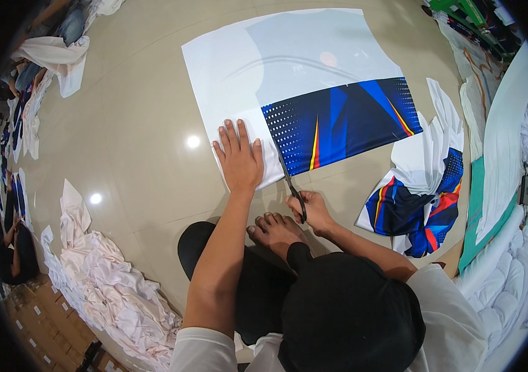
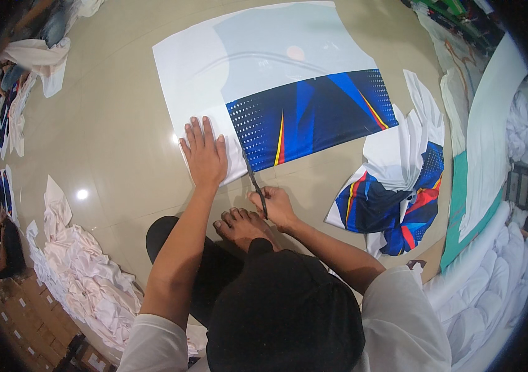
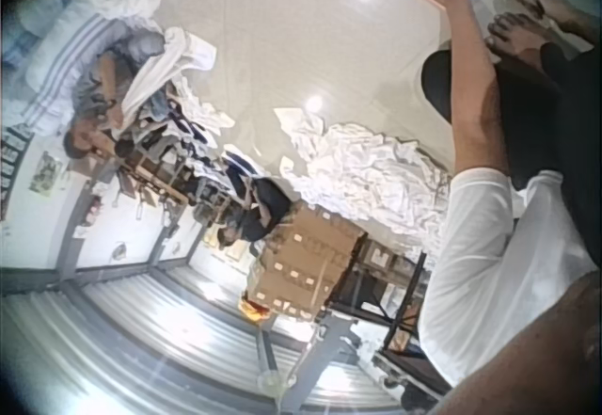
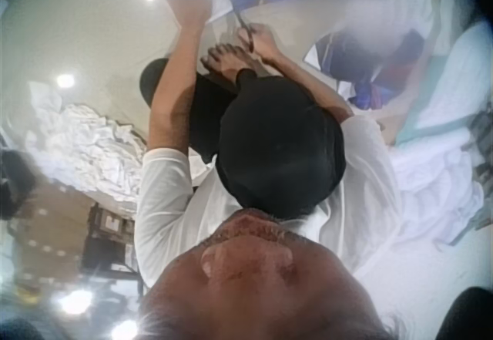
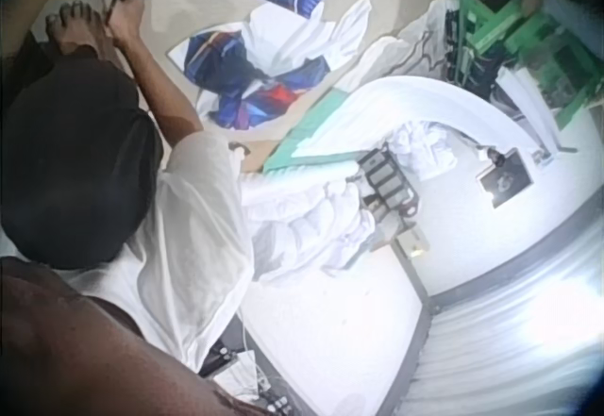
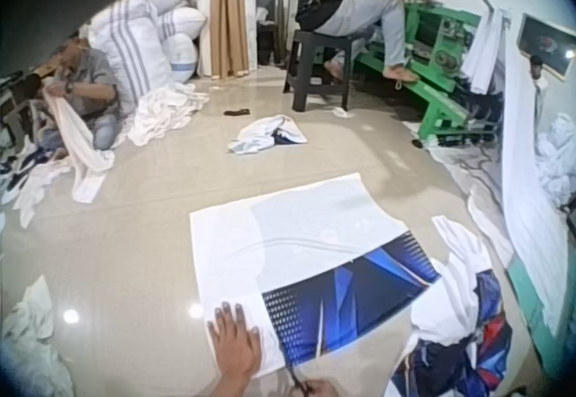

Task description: The person sits on the floor and uses scissors to cut a large piece of white fabric with a blue and red patterned section. They align the fabric, cut along the patterned edge, and then trim the remaining white portion into a specific shape.

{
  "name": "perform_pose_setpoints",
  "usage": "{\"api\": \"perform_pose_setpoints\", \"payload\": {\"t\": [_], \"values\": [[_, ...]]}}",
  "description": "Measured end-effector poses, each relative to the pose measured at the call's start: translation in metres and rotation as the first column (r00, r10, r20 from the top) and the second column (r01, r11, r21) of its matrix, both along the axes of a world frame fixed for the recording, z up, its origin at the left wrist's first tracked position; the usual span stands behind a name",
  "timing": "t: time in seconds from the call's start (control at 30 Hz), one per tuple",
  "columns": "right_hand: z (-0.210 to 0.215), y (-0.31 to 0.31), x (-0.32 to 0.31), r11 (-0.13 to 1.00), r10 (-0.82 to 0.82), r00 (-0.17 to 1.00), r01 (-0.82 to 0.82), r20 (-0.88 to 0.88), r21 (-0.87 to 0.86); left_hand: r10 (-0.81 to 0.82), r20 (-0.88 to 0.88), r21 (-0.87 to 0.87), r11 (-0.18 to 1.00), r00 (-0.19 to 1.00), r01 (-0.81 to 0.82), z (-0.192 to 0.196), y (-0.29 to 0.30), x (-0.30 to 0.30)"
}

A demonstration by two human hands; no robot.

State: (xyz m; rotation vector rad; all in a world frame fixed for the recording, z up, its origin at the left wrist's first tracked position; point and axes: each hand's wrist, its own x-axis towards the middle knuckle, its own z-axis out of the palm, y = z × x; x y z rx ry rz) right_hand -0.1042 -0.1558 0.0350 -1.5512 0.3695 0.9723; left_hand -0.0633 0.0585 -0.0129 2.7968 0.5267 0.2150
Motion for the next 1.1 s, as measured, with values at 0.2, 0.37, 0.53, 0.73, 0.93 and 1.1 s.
{"api": "perform_pose_setpoints", "payload": {"t": [0.2,0.37,0.53,0.73,0.93,1.1], "values": [[0.006,0.003,0.006,0.999,-0.014,1.000,0.014,-0.016,0.032,0.003,-0.019,0.002,1.000,1.000,-0.003,0.001,0.000,0.000],[0.004,0.004,0.005,0.999,-0.033,0.999,0.034,-0.026,0.026,0.006,-0.034,0.015,1.000,0.999,-0.005,0.001,0.000,0.001],[0.001,0.002,0.004,0.999,-0.021,1.000,0.021,-0.015,0.043,0.005,-0.032,0.011,1.000,0.999,-0.004,0.002,0.000,0.000],[-0.007,-0.003,0.002,0.999,-0.005,1.000,0.005,0.007,0.041,-0.005,0.010,-0.015,1.000,1.000,0.005,0.002,-0.001,0.001],[0.005,0.006,0.009,1.000,-0.002,1.000,0.002,-0.009,0.011,-0.006,0.008,-0.028,1.000,1.000,0.006,0.003,0.000,-0.001],[0.008,0.015,0.021,0.998,-0.037,0.999,0.039,-0.025,0.044,-0.005,-0.001,-0.019,1.000,1.000,0.005,0.002,-0.001,0.000]]}}
